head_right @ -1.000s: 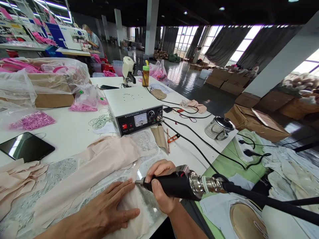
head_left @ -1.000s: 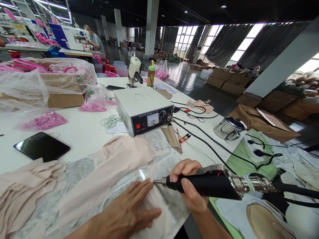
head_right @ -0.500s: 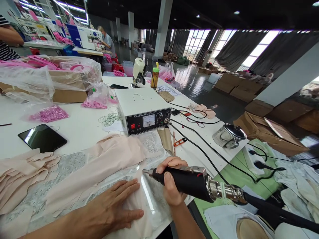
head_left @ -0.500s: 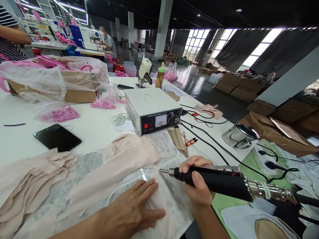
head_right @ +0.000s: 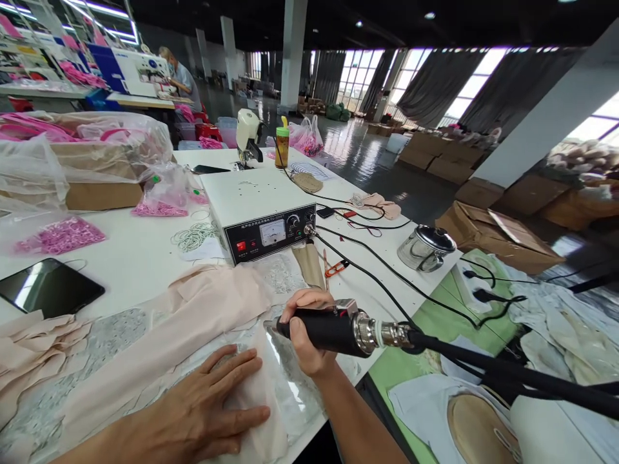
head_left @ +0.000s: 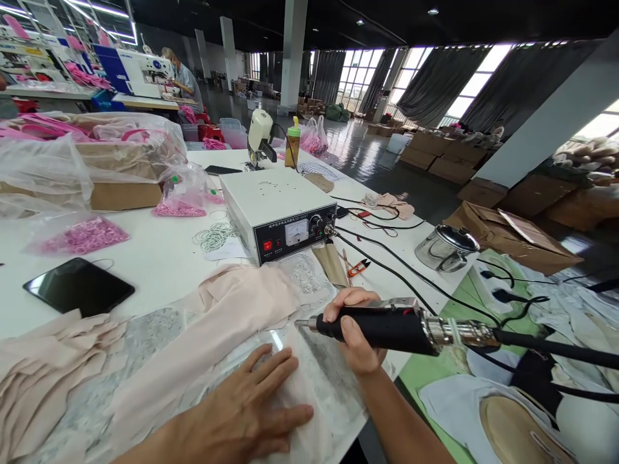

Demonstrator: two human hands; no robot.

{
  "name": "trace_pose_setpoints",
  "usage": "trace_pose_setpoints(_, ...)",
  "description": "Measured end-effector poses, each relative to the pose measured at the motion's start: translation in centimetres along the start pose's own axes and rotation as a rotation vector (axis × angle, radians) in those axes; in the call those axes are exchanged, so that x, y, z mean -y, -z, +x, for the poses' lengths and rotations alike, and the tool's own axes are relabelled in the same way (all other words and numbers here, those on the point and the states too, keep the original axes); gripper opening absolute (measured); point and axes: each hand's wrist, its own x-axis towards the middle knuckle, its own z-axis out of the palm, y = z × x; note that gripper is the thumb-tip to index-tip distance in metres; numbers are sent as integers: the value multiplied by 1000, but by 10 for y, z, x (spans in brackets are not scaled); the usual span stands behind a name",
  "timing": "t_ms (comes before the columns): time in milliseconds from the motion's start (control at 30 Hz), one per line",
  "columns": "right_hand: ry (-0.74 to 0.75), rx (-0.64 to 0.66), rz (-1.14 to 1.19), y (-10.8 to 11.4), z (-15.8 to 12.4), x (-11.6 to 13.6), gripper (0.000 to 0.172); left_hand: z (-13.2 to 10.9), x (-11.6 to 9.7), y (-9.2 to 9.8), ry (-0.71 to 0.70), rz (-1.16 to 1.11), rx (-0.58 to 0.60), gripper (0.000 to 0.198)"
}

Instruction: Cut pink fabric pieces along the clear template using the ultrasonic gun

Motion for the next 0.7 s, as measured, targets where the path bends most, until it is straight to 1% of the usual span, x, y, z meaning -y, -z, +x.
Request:
trace_pose_setpoints(33, 2, -2, 11, 0, 0, 0, 12, -1, 1, -1, -11, 6, 7, 52)
trace_pose_setpoints(67, 7, -4, 20, 0, 1, 0, 12, -1, 1, -3, -11, 7, 2, 51)
trace_pose_setpoints(100, 8, -7, 24, -1, 1, 0, 12, 0, 2, -6, 1, -3, -24, 45)
trace_pose_setpoints(167, 4, -10, 32, -2, 1, 0, 13, 5, 4, -12, 55, -61, -118, 32)
trace_pose_setpoints(233, 0, -17, 45, -2, 2, 1, 13, 14, 6, -18, 123, -127, -215, 33)
trace_pose_setpoints(300, -1, -19, 56, -3, 2, 1, 14, 23, 9, -22, 178, -145, -256, 33)
trace_pose_setpoints(433, 0, -25, 54, -2, 3, -1, 14, 31, 12, -25, 221, -80, -261, 31)
trace_pose_setpoints(600, -7, -40, 56, -2, 4, -2, 14, 23, 11, -30, 234, -2, -261, 32)
trace_pose_setpoints(700, -5, -39, 51, -3, 5, -1, 14, 19, 15, -33, 211, 24, -236, 27)
